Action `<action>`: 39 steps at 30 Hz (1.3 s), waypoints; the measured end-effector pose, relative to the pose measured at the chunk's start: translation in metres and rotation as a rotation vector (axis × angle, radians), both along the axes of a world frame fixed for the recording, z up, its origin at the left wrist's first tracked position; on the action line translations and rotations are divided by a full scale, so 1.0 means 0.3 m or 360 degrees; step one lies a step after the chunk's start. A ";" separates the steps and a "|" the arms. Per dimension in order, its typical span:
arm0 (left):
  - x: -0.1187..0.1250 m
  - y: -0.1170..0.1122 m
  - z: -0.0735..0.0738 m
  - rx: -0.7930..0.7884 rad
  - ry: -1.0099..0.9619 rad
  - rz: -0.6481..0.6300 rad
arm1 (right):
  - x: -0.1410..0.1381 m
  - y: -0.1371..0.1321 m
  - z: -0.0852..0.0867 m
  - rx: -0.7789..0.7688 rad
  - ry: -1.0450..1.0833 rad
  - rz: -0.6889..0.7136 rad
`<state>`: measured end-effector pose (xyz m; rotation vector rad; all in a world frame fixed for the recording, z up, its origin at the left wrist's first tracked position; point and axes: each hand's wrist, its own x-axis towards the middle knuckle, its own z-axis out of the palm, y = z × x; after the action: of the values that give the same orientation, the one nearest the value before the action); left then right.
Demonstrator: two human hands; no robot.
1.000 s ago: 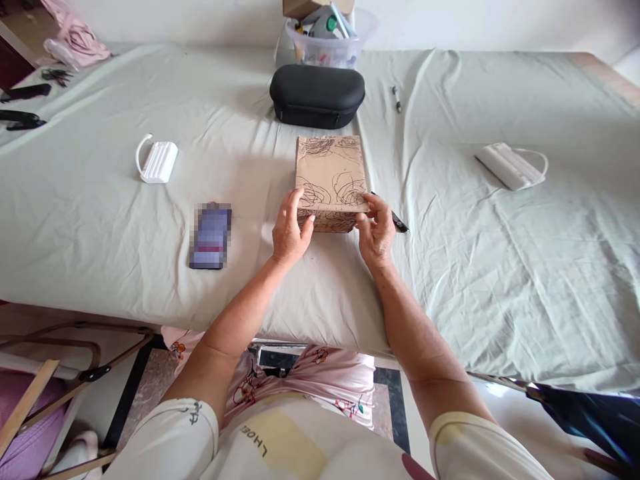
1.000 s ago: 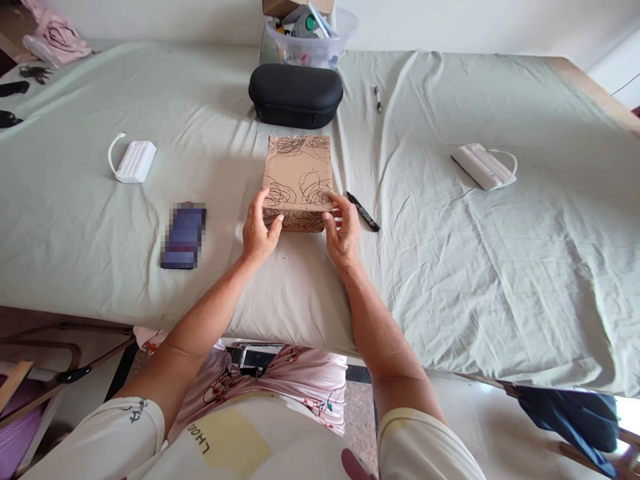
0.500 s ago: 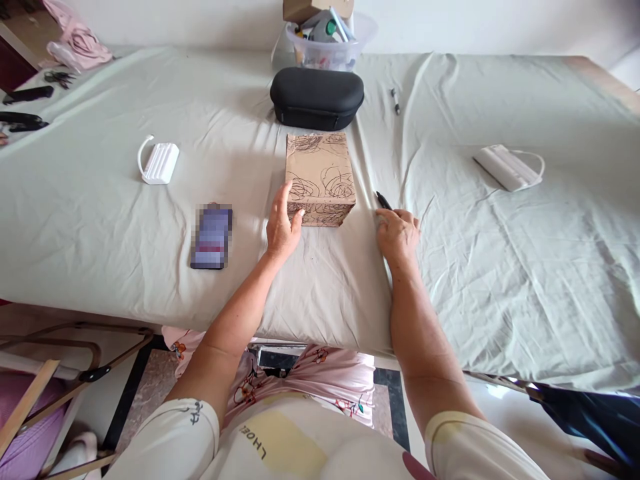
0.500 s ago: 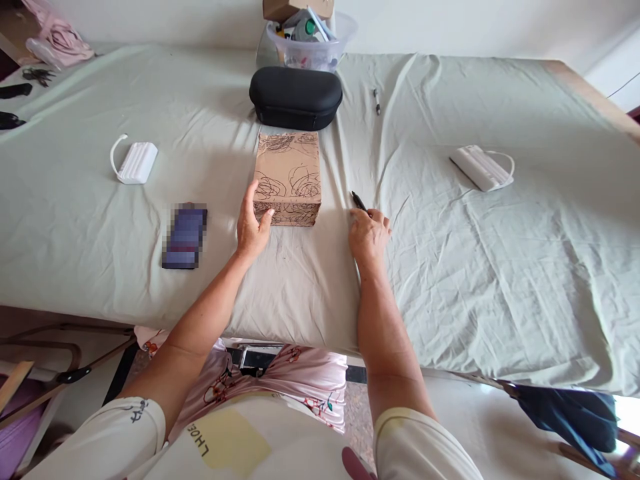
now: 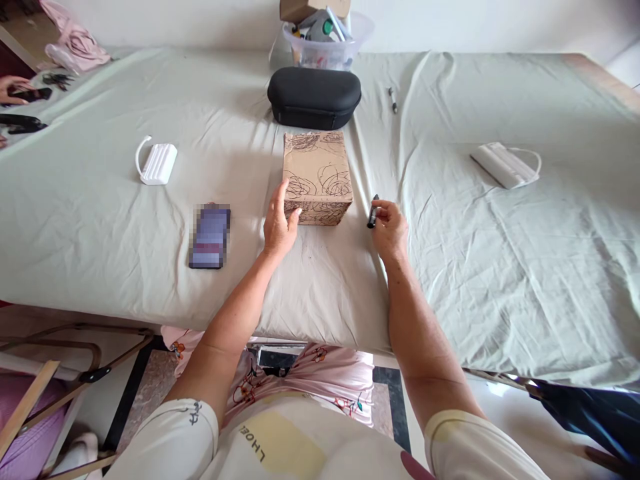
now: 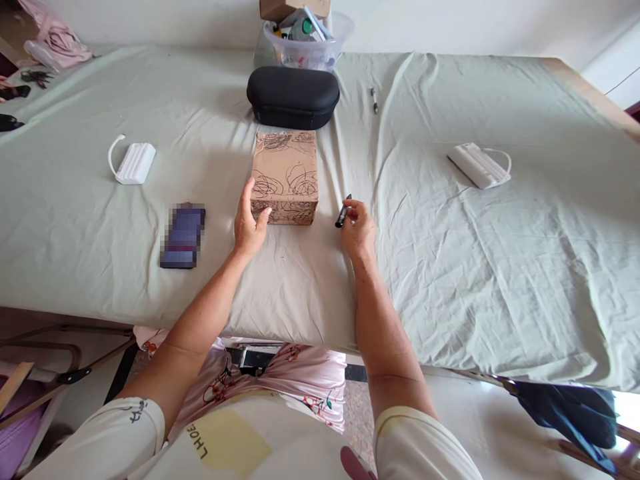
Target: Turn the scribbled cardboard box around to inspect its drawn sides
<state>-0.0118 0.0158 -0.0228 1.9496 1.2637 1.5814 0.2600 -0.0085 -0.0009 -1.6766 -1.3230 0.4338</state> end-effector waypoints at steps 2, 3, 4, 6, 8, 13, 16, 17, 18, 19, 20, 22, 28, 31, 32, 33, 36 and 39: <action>-0.002 0.002 -0.001 0.0018 0.0022 0.0015 | -0.013 -0.008 0.005 0.0190 0.0013 -0.0014; -0.003 0.002 -0.001 0.0029 0.0035 0.0027 | -0.024 -0.015 0.009 0.0286 0.0015 -0.0025; -0.004 0.003 -0.001 0.0039 0.0047 0.0039 | -0.037 -0.026 0.015 0.0380 0.0019 -0.0046; -0.008 0.002 -0.002 0.0046 0.0062 0.0055 | -0.066 -0.051 0.028 0.0579 0.0014 -0.0115; -0.012 0.002 -0.003 0.0032 0.0069 0.0055 | -0.097 -0.080 0.037 0.0746 -0.0043 -0.0170; -0.020 0.003 0.001 -0.0035 0.0075 0.0011 | -0.154 -0.129 0.034 0.0759 -0.0338 0.0064; -0.020 0.003 0.007 -0.0026 0.0095 0.0027 | -0.167 -0.133 0.028 0.0677 -0.0566 0.0289; -0.019 0.002 0.009 -0.0028 0.0094 0.0029 | -0.170 -0.131 0.028 0.0663 -0.0610 0.0345; -0.019 0.002 0.010 -0.0037 0.0088 0.0024 | -0.172 -0.130 0.029 0.0660 -0.0635 0.0381; -0.018 0.001 0.011 -0.0052 0.0078 0.0015 | -0.175 -0.128 0.031 0.0671 -0.0645 0.0401; -0.017 0.000 0.012 -0.0070 0.0068 0.0004 | -0.178 -0.127 0.035 0.0694 -0.0645 0.0412; -0.017 -0.002 0.012 -0.0097 0.0058 -0.0013 | -0.186 -0.126 0.045 0.0755 -0.0636 0.0423; -0.022 0.001 0.006 -0.0067 0.0083 -0.0022 | -0.203 -0.122 0.063 0.0666 -0.0668 0.0510; -0.024 0.004 0.003 -0.0076 0.0065 -0.0012 | -0.180 -0.115 0.059 0.0533 -0.0652 0.0363; -0.024 0.005 0.002 -0.0085 0.0058 -0.0015 | -0.169 -0.113 0.059 0.0511 -0.0633 0.0263; -0.024 0.005 0.001 -0.0088 0.0054 -0.0015 | -0.157 -0.112 0.059 0.0508 -0.0610 0.0154; -0.023 0.005 0.000 -0.0052 0.0067 0.0014 | -0.134 -0.115 0.064 0.0589 -0.0515 -0.0083; -0.021 0.003 0.001 -0.0007 0.0090 0.0041 | -0.139 -0.122 0.067 0.0675 -0.0475 0.0028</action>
<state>-0.0180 0.0168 -0.0223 1.9961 1.3188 1.5440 0.2182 -0.0451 0.0193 -1.4054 -1.5208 -0.0933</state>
